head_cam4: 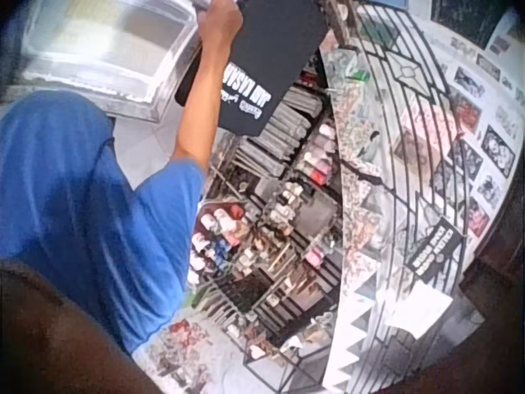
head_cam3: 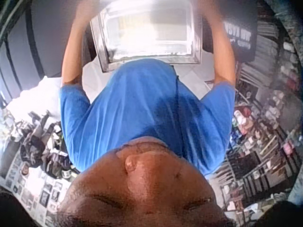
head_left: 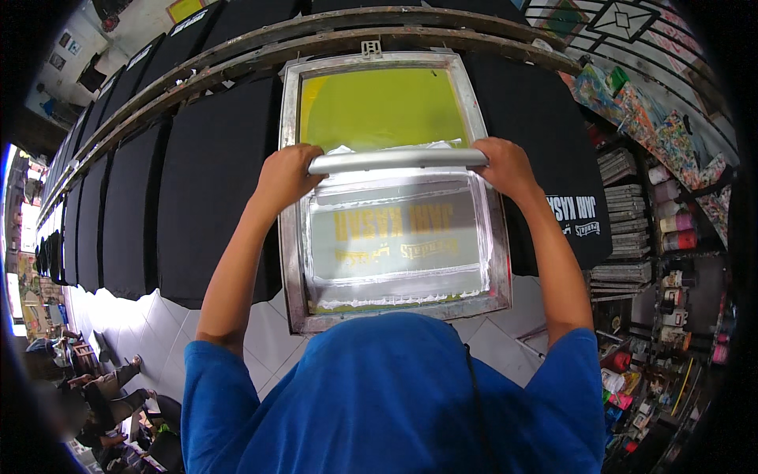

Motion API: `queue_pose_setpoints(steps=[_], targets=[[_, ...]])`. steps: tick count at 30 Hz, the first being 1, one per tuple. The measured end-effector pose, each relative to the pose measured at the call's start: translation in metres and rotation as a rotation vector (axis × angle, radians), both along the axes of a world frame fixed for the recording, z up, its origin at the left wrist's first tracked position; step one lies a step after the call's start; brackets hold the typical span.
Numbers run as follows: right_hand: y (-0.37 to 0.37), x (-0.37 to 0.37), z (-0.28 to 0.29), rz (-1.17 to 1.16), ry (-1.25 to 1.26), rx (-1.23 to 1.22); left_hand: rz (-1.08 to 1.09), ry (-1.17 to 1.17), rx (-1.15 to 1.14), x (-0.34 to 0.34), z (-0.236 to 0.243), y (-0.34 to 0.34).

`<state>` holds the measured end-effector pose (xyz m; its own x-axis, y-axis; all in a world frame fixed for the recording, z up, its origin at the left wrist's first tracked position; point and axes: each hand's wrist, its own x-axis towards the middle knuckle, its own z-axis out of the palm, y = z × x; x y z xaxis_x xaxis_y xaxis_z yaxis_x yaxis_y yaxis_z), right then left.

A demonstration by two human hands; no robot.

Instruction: The person lays out a black t-shirt on a wooden frame, smooths it, and then uses a screen printing frame with a squeegee to apply white ink onto the fabric. The person repeats this process on multiple shirts.

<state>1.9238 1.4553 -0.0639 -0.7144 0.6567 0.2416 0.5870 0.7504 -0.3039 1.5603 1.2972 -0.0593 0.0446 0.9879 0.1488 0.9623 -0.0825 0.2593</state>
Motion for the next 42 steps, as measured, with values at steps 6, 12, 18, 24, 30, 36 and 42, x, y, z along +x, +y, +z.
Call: queue_pose_setpoints(steps=[6,12,18,24,30,36,42], targets=[[0.021,0.005,-0.035,-0.013,-0.006,0.021,-0.055,-0.022,-0.053,-0.002,-0.032,0.038],[-0.017,0.013,-0.034,-0.080,-0.077,-0.030,-0.198,-0.059,-0.079,-0.017,-0.040,0.061],[-0.092,0.035,-0.036,-0.269,-0.171,-0.086,-0.398,-0.088,-0.089,-0.001,-0.036,0.067],[-0.176,0.053,-0.047,-0.416,-0.199,-0.068,-0.462,-0.083,-0.094,0.017,-0.039,0.038],[-0.230,0.062,-0.050,-0.376,-0.113,-0.096,-0.396,-0.054,-0.088,0.022,-0.042,-0.036],[-0.236,0.077,-0.053,-0.239,0.087,0.033,-0.262,-0.028,0.028,0.043,-0.028,-0.105],[-0.222,0.075,-0.048,-0.185,0.048,-0.013,-0.168,-0.049,0.052,0.044,-0.028,-0.135]])
